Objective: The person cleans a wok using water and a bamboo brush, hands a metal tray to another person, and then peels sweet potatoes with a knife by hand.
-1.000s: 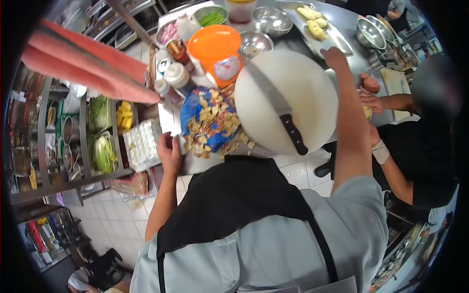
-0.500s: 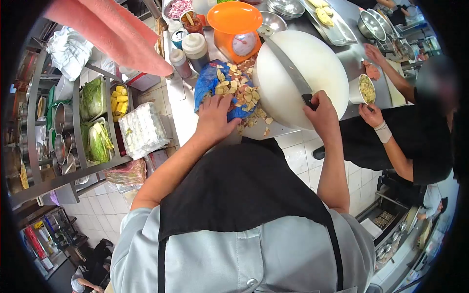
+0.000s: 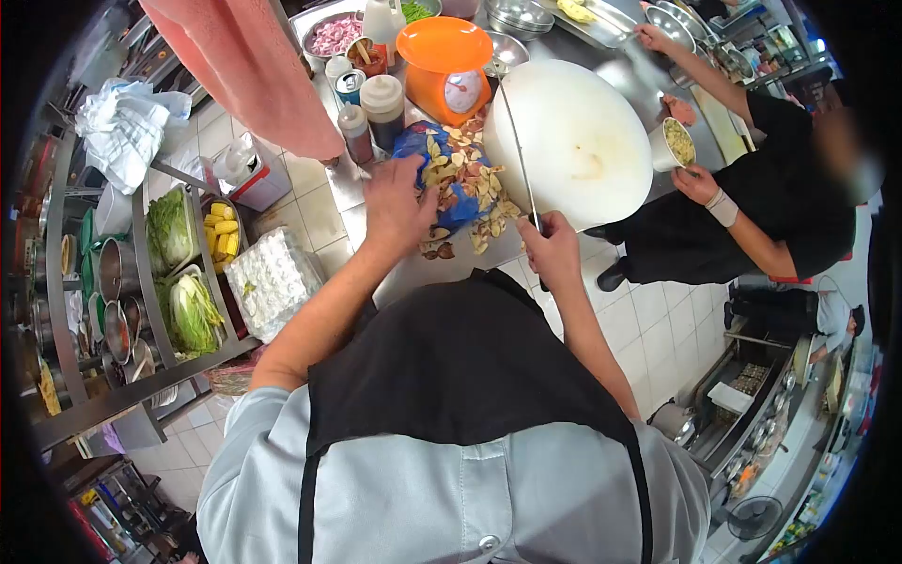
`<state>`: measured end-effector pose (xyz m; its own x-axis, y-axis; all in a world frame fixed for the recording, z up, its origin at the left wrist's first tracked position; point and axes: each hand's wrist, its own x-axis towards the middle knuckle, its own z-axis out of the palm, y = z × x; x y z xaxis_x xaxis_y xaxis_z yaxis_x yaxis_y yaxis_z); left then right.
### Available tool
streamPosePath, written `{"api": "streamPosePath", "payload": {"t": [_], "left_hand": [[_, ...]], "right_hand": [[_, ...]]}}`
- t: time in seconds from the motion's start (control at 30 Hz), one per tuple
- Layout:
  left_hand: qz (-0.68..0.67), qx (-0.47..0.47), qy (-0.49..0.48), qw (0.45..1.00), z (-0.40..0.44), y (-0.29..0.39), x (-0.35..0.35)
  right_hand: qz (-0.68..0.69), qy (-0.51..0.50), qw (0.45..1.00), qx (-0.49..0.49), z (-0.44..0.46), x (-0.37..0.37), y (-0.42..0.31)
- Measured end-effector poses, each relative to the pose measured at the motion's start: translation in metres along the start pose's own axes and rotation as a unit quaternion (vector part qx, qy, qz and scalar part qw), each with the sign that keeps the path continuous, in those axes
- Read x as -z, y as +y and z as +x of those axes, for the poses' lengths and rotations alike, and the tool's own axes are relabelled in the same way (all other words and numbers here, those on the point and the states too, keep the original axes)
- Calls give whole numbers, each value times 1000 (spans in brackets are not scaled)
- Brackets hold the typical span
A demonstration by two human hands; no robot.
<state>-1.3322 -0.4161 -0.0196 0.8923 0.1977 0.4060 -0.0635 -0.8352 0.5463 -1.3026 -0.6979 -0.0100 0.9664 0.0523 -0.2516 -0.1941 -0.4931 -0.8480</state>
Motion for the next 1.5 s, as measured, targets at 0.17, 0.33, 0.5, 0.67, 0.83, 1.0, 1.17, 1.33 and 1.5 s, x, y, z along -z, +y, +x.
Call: {"api": "streamPosePath", "payload": {"t": [0.17,0.33,0.5,0.67,0.83,1.0,1.17,1.33,1.5], "left_hand": [[65,118,-53,989,6,-26,-3],[-6,119,-111,987,12,-57,-8],[18,23,11,1000,30,-2,23],[-84,-38,46,995,43,23,28],[-276,-6,115,954,47,35,65],[-650,-314,406,561,36,28,254],[0,-462,650,603,81,86,312],[309,-210,465,802,23,67,367],[242,-90,528,809,76,37,406]], "right_hand": [[47,-6,997,-55,-11,-16,-26],[-49,60,997,-22,2,10,-23],[-263,108,958,28,22,67,-53],[-342,134,925,96,73,86,-39],[-289,137,935,152,92,88,-26],[-277,115,940,164,95,87,-26],[-271,110,939,179,101,90,-21],[-268,97,946,156,107,89,-26],[-272,92,945,159,115,88,-27]]}}
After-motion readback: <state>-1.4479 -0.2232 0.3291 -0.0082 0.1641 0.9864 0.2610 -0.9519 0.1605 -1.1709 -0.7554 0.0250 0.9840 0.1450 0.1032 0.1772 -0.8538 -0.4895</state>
